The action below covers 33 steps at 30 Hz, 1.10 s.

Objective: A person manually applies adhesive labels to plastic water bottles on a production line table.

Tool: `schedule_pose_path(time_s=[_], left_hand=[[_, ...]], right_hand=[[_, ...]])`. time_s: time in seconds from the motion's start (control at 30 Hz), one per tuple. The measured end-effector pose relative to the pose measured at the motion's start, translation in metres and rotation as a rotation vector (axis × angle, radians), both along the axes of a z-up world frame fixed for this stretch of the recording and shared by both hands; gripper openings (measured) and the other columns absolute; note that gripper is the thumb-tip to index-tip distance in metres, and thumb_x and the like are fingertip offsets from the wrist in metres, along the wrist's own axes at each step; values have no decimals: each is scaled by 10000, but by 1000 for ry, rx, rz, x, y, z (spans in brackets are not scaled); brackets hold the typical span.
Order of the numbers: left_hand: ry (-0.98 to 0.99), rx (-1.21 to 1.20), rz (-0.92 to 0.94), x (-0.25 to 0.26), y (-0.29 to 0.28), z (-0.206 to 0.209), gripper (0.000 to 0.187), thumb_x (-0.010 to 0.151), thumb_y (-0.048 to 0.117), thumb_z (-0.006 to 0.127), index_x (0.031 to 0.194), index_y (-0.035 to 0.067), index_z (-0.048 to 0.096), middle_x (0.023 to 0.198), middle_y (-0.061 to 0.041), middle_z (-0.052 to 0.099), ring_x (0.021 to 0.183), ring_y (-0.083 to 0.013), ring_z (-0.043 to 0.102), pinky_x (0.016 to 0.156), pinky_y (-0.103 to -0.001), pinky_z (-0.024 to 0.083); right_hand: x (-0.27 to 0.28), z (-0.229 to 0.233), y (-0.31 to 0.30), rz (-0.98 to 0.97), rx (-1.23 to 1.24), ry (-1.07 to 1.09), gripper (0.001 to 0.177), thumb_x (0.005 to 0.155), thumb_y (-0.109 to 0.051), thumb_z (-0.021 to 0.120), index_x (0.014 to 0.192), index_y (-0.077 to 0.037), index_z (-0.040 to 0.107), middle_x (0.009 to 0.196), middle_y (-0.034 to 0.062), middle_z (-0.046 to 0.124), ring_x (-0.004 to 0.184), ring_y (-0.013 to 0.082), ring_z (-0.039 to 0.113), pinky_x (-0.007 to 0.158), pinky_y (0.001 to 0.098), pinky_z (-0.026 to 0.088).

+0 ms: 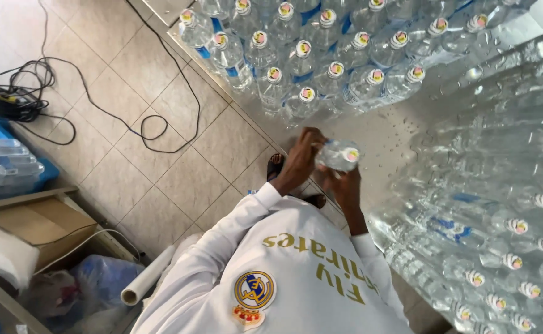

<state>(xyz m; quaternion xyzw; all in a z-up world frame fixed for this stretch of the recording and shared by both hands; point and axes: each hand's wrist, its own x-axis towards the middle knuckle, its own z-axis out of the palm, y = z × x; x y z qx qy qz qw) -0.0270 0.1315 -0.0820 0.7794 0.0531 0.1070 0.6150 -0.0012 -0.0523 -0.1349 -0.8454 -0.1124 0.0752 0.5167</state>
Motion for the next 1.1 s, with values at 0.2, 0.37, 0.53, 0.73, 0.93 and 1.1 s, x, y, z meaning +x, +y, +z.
schedule_pose_path(time_s=[0.2,0.37,0.53,0.73,0.93,1.1], left_hand=[[-20,38,209,-39,53,4,57,1156,87,480,1181,109,525,1240,-154,535,1146,-509,698,933,-578,610],[-9,78,328,-56,91,12,47,1127,91,510,1140,133,528,1256,-139,546,1136,-466,698,919,-572,597],[-115,29,477,-51,133,-3,90,1154,32,444,1090,70,495,1232,-127,525,1200,-368,702,1028,-454,579],[-136,31,661,-42,166,-17,80,1169,56,421,1138,51,495,1192,-132,528,1170,-377,714,1050,-491,563],[-103,153,776,-12,183,5,42,1145,42,518,1160,72,542,1265,-95,460,1278,-341,613,1154,-485,492],[-133,80,915,18,190,-32,118,1132,133,614,1245,102,600,1369,-85,432,1428,-298,510,1194,-466,505]], right_hand=[[-11,-8,51,164,-154,-289,773,812,-412,988,1356,-12,611,1149,192,701,1046,411,749,855,515,680],[-19,-10,104,247,-255,-389,797,849,-492,946,1378,-26,574,1243,134,663,1117,325,759,884,391,683],[-17,-18,162,156,228,20,646,869,-40,948,1364,33,539,1354,272,645,1259,516,661,889,501,692],[-16,-68,183,515,-284,-271,248,894,-312,895,942,-187,686,792,-39,705,742,181,791,599,364,653],[6,-29,238,267,238,637,295,1095,-305,668,1145,-25,746,975,205,811,882,278,834,680,352,716],[2,-20,267,176,235,653,398,1095,-404,665,1234,-37,731,1097,212,789,1013,347,798,820,467,676]])
